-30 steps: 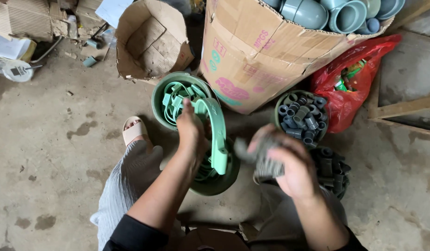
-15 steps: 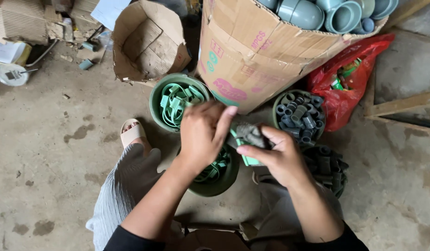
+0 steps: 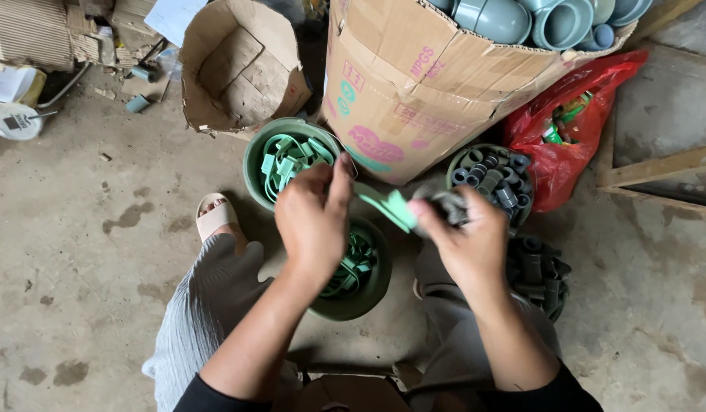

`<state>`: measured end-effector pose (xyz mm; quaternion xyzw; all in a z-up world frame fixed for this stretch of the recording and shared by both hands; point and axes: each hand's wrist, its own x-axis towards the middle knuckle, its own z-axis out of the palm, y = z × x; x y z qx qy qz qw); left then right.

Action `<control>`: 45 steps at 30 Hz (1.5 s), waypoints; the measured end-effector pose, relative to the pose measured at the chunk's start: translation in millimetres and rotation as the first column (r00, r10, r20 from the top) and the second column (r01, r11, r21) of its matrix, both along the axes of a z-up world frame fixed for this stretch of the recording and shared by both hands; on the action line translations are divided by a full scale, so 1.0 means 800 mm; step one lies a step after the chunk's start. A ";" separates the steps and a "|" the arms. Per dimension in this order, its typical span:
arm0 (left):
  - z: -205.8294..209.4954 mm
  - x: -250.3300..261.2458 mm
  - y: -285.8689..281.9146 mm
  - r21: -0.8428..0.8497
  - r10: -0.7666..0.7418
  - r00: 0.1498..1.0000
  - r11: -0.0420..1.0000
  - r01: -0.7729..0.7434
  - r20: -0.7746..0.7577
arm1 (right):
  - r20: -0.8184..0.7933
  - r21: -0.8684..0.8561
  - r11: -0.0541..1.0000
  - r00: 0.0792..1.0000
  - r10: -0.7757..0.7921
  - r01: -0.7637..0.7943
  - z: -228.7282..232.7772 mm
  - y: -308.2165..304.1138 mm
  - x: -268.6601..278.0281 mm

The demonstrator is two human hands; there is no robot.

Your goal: Cleaning and sorting green plastic pipe clips using a rag in a warehouse setting.

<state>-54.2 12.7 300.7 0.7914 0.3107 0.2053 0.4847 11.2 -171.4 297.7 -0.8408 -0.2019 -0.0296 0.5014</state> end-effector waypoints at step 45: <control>-0.034 -0.005 -0.040 -0.971 -0.013 0.972 0.045 0.233 0.233 | 0.416 0.077 0.968 0.890 0.186 -0.238 0.043 0.007 -0.015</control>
